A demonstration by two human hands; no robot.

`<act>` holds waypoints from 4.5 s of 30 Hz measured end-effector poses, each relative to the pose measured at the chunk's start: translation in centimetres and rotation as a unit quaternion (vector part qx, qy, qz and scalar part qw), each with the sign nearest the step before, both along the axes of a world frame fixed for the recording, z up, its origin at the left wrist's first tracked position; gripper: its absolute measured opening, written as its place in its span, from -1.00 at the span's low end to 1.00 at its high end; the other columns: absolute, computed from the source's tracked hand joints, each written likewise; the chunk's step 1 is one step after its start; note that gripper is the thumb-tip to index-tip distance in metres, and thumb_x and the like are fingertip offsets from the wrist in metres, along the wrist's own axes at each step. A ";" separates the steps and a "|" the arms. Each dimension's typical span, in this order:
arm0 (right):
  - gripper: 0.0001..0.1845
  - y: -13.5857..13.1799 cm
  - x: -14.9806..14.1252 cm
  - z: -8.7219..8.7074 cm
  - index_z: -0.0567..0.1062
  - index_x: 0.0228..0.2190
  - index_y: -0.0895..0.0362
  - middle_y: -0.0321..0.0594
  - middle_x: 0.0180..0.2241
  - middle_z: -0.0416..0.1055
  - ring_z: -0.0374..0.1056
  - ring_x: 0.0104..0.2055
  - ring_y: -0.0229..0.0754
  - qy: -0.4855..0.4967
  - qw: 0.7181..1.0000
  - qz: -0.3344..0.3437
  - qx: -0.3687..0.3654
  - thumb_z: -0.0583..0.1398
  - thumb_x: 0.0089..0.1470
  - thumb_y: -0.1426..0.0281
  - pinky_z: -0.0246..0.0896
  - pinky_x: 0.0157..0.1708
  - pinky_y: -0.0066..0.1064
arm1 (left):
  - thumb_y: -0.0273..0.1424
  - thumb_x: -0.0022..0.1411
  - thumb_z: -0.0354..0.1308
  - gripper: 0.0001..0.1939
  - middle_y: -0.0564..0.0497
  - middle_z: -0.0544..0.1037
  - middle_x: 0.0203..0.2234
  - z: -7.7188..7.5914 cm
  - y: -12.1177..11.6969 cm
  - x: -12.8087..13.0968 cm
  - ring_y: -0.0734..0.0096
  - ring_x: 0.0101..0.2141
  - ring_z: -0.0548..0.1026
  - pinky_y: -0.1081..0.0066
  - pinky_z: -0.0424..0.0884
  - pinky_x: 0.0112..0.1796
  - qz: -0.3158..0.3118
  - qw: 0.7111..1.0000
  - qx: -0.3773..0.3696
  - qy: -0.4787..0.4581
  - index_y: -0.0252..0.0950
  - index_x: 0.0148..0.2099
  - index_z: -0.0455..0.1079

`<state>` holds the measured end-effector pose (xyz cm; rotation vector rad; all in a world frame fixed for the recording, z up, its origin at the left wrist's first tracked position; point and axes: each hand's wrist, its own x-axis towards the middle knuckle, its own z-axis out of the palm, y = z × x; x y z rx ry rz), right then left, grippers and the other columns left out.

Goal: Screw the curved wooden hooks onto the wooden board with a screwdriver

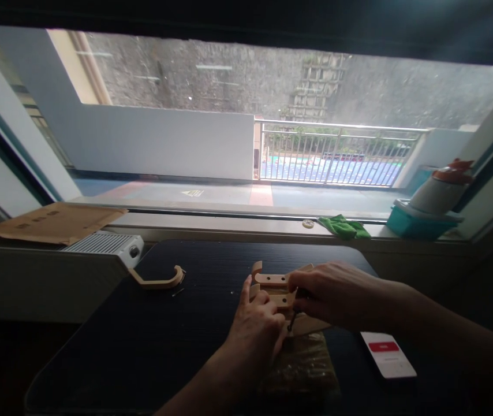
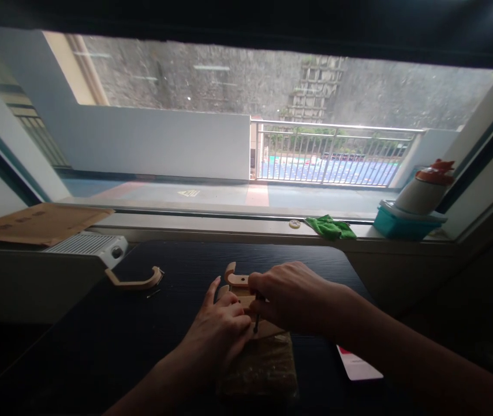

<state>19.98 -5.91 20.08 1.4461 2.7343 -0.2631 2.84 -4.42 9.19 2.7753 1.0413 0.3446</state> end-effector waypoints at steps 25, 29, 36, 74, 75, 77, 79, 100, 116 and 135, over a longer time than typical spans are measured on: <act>-0.85 0.0 -0.8 0.4 0.39 -0.39 0.14 -0.25 -0.44 0.44 0.29 -0.42 -0.29 0.035 0.998 0.042 -0.020 0.04 0.15 0.43 -0.04 -0.47 -0.47 | -0.40 0.18 0.12 -0.89 0.08 0.54 -0.34 -0.5 0.2 0.0 0.21 -0.12 0.36 -0.08 -0.39 0.15 -0.005 1.000 -0.001 -0.012 -0.21 -0.38 0.45; -0.77 0.3 -0.5 0.0 0.39 -0.41 0.14 -0.24 -0.47 0.43 0.27 -0.46 -0.28 0.019 1.000 0.008 -0.010 0.01 0.19 0.34 -0.06 -0.50 -0.45 | -0.40 0.18 0.10 -0.87 0.06 0.54 -0.36 -0.2 0.2 0.0 0.23 -0.17 0.38 -0.10 -0.39 0.15 -0.008 1.000 -0.006 -0.009 -0.23 -0.38 0.46; -0.81 0.0 -0.6 0.7 0.41 -0.44 0.12 -0.27 -0.45 0.43 0.28 -0.43 -0.31 0.004 0.998 0.059 -0.012 0.04 0.14 0.41 -0.09 -0.49 -0.47 | -0.41 0.18 0.11 -0.89 0.05 0.54 -0.31 0.1 0.1 -0.1 0.21 -0.13 0.37 -0.09 -0.40 0.15 -0.008 1.000 -0.014 -0.011 -0.23 -0.33 0.46; -0.86 0.4 -0.3 0.0 0.30 -0.48 0.11 -0.31 -0.48 0.38 0.21 -0.48 -0.32 0.046 0.997 0.057 -0.002 0.03 0.11 0.46 -0.15 -0.53 -0.46 | -0.44 0.16 0.12 -0.90 0.07 0.53 -0.28 -0.1 0.1 -0.1 0.20 -0.07 0.34 -0.07 -0.35 0.16 -0.006 0.999 -0.028 -0.019 -0.20 -0.35 0.45; -0.85 0.5 -0.4 -0.1 0.30 -0.48 0.11 -0.32 -0.49 0.38 0.22 -0.48 -0.32 0.048 0.998 0.050 -0.006 0.02 0.13 0.44 -0.14 -0.53 -0.46 | -0.43 0.16 0.12 -0.90 0.07 0.53 -0.29 0.0 0.1 -0.1 0.21 -0.08 0.35 -0.08 -0.35 0.16 -0.003 0.999 -0.026 -0.018 -0.21 -0.35 0.45; -0.82 0.6 -0.5 -0.3 0.31 -0.48 0.11 -0.31 -0.50 0.39 0.22 -0.49 -0.32 0.042 0.999 0.028 -0.013 0.03 0.14 0.39 -0.15 -0.53 -0.46 | -0.43 0.16 0.12 -0.91 0.06 0.53 -0.32 0.0 0.0 0.0 0.22 -0.11 0.36 -0.09 -0.36 0.15 0.000 1.000 -0.020 -0.015 -0.21 -0.35 0.45; -0.79 0.8 -0.5 -0.4 0.33 -0.49 0.12 -0.30 -0.52 0.40 0.22 -0.50 -0.31 0.021 1.000 0.005 -0.012 0.02 0.16 0.35 -0.16 -0.53 -0.45 | -0.44 0.16 0.12 -0.91 0.07 0.52 -0.35 0.1 0.0 0.0 0.24 -0.15 0.37 -0.10 -0.37 0.15 0.000 1.000 -0.015 -0.013 -0.21 -0.35 0.45; -0.81 0.6 -0.1 0.0 0.42 -0.38 0.10 -0.28 -0.49 0.44 0.27 -0.50 -0.29 -0.009 1.000 0.018 0.020 0.05 0.15 0.32 -0.17 -0.54 -0.44 | -0.46 0.18 0.10 -0.89 0.07 0.53 -0.36 0.6 -0.2 -0.1 0.22 -0.11 0.36 -0.10 -0.35 0.15 -0.013 0.999 -0.026 -0.016 -0.21 -0.33 0.45; -0.77 0.6 0.1 -0.1 0.42 -0.38 0.12 -0.28 -0.50 0.43 0.26 -0.50 -0.30 0.006 1.000 0.021 0.013 0.02 0.18 0.30 -0.14 -0.53 -0.45 | -0.45 0.21 0.07 -0.87 0.05 0.52 -0.33 0.5 -0.1 -0.2 0.21 -0.10 0.36 -0.09 -0.34 0.15 -0.013 1.000 -0.016 -0.020 -0.21 -0.32 0.45; -0.73 -0.5 1.2 -0.4 0.41 -0.29 0.12 -0.26 -0.39 0.40 0.25 -0.46 -0.32 0.066 0.994 0.077 0.042 -0.06 0.25 0.33 -0.01 -0.46 -0.49 | -0.39 0.23 0.06 -0.86 0.04 0.54 -0.23 -0.2 0.2 1.0 0.28 -0.11 0.39 -0.03 -0.15 0.13 0.006 0.987 -0.016 -0.161 -0.18 -0.20 0.44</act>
